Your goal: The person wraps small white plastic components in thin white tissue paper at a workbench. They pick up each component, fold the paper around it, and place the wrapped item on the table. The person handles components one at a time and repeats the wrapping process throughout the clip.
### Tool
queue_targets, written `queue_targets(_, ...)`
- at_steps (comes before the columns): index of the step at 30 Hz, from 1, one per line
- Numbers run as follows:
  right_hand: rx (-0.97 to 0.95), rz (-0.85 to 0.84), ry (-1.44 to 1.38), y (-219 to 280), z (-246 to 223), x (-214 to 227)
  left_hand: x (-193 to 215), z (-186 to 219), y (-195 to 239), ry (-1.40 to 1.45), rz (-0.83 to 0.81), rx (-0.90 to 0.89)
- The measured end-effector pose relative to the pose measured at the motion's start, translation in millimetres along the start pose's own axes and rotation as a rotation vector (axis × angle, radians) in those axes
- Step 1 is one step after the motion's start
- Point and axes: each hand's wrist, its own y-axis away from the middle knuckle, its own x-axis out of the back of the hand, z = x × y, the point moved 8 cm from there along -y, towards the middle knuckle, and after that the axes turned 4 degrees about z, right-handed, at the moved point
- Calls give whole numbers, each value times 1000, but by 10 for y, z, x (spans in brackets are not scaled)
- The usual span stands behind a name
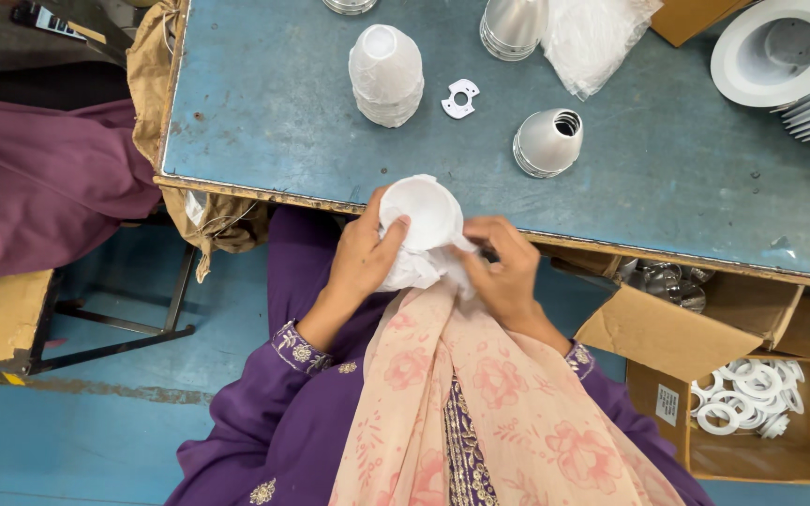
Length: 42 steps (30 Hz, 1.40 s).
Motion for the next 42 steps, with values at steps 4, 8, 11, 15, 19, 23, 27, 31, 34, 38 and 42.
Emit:
queue_targets(4, -166, 69, -150, 11, 416, 177, -119, -201, -6, 291, -100, 0)
queue_targets(8, -338, 80, -544, -23, 748, 124, -428, -393, 62, 629, -382, 167)
queue_targets(11, -248, 103, -441, -53, 757, 131, -358, -429, 55, 450, -313, 70)
queue_targets(15, -399, 172, -672, -92, 899, 122, -372, -493, 166, 433, -389, 143)
queue_targets(19, -563, 2, -195, -136, 930, 44, -327, -321, 212, 737, -444, -19)
queue_targets(23, -145, -364, 517, -153, 386, -139, -250, -382, 157, 513, -296, -11)
queue_targets(27, 135, 56, 259, -205, -305, 311, -76, -277, 88, 261, -102, -39)
queue_targets(31, -3, -213, 66, -255, -313, 187, -9, -40, 92, 55, -46, -87)
queue_targets(34, -304, -334, -297, -141, -149, -92, 73, 225, 109, -100, 48, -210)
queue_targets(38, -435, -336, -498, 66, -36, -341, 178, 375, 119, -226, 124, -238)
queue_targets(42, -438, -228, -596, 23, 122, -287, 154, 401, 140, -75, 52, -316)
